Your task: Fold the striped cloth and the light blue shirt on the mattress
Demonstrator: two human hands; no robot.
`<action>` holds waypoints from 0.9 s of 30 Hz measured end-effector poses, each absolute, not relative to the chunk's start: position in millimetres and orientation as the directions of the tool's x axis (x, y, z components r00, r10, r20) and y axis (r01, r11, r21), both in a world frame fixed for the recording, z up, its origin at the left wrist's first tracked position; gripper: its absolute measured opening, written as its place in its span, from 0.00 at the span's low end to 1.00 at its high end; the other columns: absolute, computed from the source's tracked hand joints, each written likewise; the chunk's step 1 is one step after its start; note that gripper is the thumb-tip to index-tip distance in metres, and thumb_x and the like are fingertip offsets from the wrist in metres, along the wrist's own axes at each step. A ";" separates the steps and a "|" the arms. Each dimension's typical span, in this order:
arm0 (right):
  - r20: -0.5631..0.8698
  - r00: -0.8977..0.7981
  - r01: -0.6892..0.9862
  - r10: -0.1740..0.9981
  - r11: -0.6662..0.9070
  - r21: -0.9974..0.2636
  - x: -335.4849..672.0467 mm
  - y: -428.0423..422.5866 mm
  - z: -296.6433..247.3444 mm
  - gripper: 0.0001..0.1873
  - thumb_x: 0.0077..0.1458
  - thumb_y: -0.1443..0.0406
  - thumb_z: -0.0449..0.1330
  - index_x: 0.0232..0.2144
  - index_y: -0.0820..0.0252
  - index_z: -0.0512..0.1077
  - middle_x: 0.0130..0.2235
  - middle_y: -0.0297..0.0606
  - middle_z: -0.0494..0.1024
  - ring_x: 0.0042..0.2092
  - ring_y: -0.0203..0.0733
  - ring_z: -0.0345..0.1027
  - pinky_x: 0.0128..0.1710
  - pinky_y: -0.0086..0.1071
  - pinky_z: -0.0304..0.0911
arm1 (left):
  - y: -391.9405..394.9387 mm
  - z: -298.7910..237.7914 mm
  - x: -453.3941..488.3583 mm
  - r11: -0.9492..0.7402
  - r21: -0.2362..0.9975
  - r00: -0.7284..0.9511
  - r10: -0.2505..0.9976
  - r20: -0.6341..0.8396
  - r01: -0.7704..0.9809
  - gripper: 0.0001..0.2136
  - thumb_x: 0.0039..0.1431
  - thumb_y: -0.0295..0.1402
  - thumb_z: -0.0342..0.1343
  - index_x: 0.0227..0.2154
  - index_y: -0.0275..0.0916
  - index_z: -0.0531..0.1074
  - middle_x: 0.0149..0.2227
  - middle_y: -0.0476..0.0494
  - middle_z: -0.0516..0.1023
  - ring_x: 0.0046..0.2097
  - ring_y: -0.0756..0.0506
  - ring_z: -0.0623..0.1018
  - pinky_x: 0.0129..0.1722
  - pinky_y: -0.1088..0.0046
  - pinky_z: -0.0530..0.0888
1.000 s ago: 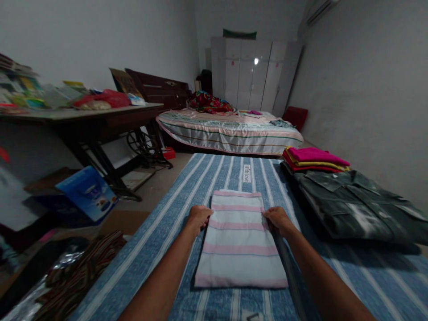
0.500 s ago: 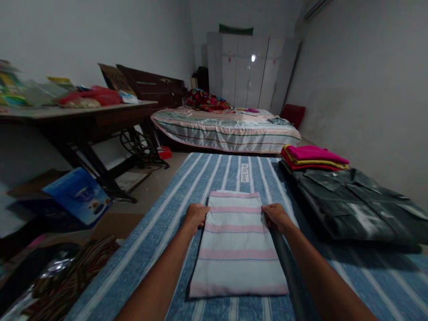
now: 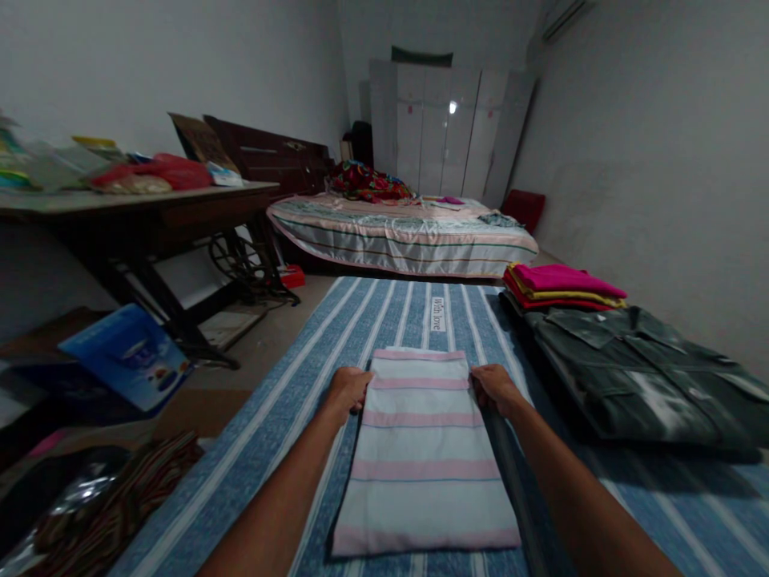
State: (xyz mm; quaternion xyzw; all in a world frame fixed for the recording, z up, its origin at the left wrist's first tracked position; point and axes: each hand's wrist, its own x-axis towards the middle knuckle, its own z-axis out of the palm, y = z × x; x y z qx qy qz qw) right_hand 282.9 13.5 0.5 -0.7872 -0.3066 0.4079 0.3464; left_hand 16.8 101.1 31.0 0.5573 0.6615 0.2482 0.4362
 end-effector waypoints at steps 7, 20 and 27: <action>-0.384 0.483 0.228 0.787 -0.536 -0.813 285.0 24.6 -3.9 0.15 0.64 0.58 0.55 0.31 0.65 0.69 0.23 0.26 0.67 0.19 0.27 0.58 0.18 0.22 0.58 | 112.0 25.5 19.6 0.223 0.846 0.034 0.961 -0.273 0.483 0.04 0.46 0.30 0.53 0.20 0.35 0.68 0.13 0.53 0.64 0.15 0.53 0.63 0.15 0.79 0.58; -0.243 0.495 0.219 0.834 -0.390 -0.895 287.6 20.0 -3.1 0.16 0.54 0.64 0.55 0.16 0.59 0.62 0.11 0.26 0.62 0.11 0.30 0.55 0.09 0.21 0.42 | 116.6 16.1 18.8 0.144 0.838 0.040 0.980 -0.194 0.527 0.05 0.47 0.32 0.54 0.21 0.36 0.68 0.13 0.54 0.63 0.16 0.52 0.66 0.15 0.80 0.60; -0.191 0.516 0.266 0.835 -0.368 -0.891 287.5 27.1 -5.3 0.16 0.53 0.65 0.55 0.15 0.59 0.62 0.09 0.26 0.59 0.11 0.29 0.52 0.10 0.22 0.43 | 121.9 16.5 22.2 0.146 0.825 0.037 0.980 -0.198 0.546 0.07 0.50 0.34 0.52 0.22 0.36 0.69 0.14 0.53 0.64 0.17 0.51 0.67 0.16 0.79 0.63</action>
